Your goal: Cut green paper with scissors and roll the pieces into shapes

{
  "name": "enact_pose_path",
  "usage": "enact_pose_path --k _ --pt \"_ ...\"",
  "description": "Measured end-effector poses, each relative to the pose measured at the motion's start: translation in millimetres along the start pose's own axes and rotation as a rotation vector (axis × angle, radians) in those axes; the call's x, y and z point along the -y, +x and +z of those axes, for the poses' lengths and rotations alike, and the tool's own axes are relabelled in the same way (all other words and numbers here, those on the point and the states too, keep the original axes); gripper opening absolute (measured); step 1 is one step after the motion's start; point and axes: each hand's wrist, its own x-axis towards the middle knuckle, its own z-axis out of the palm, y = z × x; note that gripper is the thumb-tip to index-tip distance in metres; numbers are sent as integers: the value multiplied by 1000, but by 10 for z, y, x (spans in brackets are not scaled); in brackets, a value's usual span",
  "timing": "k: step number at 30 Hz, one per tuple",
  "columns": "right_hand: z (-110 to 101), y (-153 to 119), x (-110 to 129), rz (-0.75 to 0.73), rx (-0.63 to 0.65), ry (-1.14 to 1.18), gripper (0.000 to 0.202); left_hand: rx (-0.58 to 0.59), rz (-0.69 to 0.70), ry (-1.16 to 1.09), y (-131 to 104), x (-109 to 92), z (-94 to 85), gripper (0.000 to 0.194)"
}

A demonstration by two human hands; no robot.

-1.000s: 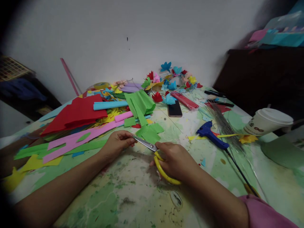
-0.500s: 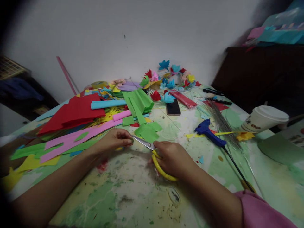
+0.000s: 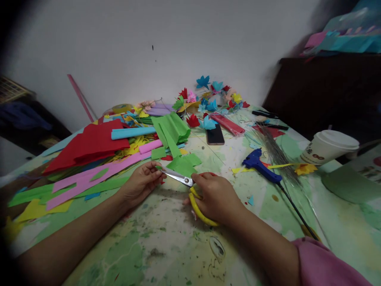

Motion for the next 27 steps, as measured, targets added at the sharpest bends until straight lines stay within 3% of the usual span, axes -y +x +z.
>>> enact_pose_path --k 12,20,27 --pt "-4 26 6 37 12 -73 48 47 14 74 6 42 -13 23" --pt "7 22 -29 -5 5 -106 56 34 71 423 8 46 -47 17" --pt "-40 23 -29 -40 30 -123 52 38 58 441 -17 -20 0 12"
